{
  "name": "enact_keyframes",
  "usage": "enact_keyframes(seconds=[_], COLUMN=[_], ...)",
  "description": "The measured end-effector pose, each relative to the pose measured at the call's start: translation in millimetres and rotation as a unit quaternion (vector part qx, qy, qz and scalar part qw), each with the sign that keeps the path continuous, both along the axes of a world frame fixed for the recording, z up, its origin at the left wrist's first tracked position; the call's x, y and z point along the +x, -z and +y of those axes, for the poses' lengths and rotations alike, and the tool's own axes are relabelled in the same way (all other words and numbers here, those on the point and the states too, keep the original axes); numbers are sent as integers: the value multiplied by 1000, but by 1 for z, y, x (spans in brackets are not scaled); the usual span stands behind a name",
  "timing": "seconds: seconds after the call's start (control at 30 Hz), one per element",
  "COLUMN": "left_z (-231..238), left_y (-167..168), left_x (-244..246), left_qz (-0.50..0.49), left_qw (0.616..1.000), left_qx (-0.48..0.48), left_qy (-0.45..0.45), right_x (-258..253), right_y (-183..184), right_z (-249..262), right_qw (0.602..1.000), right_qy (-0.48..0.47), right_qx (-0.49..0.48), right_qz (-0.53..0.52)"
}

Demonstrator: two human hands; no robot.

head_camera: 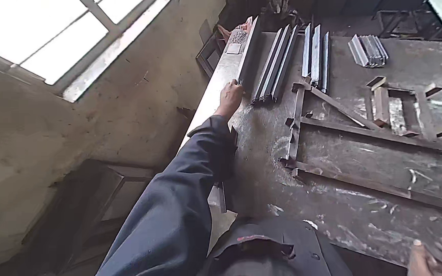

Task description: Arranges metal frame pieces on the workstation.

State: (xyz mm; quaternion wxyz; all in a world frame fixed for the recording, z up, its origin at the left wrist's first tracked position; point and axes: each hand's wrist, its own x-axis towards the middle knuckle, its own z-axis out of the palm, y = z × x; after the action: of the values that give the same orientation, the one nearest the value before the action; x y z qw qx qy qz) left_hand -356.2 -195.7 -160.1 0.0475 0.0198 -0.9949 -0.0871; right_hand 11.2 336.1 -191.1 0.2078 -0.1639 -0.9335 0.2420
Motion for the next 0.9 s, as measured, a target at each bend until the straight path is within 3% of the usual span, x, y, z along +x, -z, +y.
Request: enact_keyframes(seconds=[0.17,0.23,0.3,0.37,0.43,0.47,0.5,0.57,0.6,0.63,0.7,0.77,0.83,0.9], left_z=[-37,-60,-91,-136,-194,-218,-231,-224,-214,-210,-225,-243,-234,-227], left_y=[-19,-40,-59,-70,-61,-57,-61,-99,-116,-121,-112,-85,-81,-32], left_x=[37,68,102,138,166,176,189,218,226,230,240,248,247,227], left_qz=[-21,-56,-38,-25,-61,-93,-110,-113,-105,-73,17,93,-44,-25], left_qw=[991,984,963,896,802,782,806,907,913,892,852,867,892,940], left_qx=[71,145,266,442,593,612,579,387,298,237,183,139,189,194], left_qy=[115,91,-11,-43,38,76,63,-119,-256,-379,-491,-469,-409,-280], right_x=[21,20,14,10,0,-7,-13,-26,-32,-36,-43,-47,-49,-56], right_y=[13,7,2,1,-2,-3,-4,-8,-12,-16,-23,-26,-28,-26], right_z=[-30,-39,-46,-48,-50,-50,-51,-55,-57,-60,-65,-71,-76,-80], right_qw=[999,999,998,997,992,989,986,977,973,970,966,965,962,958], right_qy=[-21,-28,-43,-74,-117,-137,-156,-195,-210,-221,-235,-240,-252,-264], right_qx=[-8,-7,2,15,28,34,43,69,84,94,106,105,105,112], right_qz=[-34,-37,-36,-30,-35,-40,-48,-49,-41,-29,-5,9,15,11])
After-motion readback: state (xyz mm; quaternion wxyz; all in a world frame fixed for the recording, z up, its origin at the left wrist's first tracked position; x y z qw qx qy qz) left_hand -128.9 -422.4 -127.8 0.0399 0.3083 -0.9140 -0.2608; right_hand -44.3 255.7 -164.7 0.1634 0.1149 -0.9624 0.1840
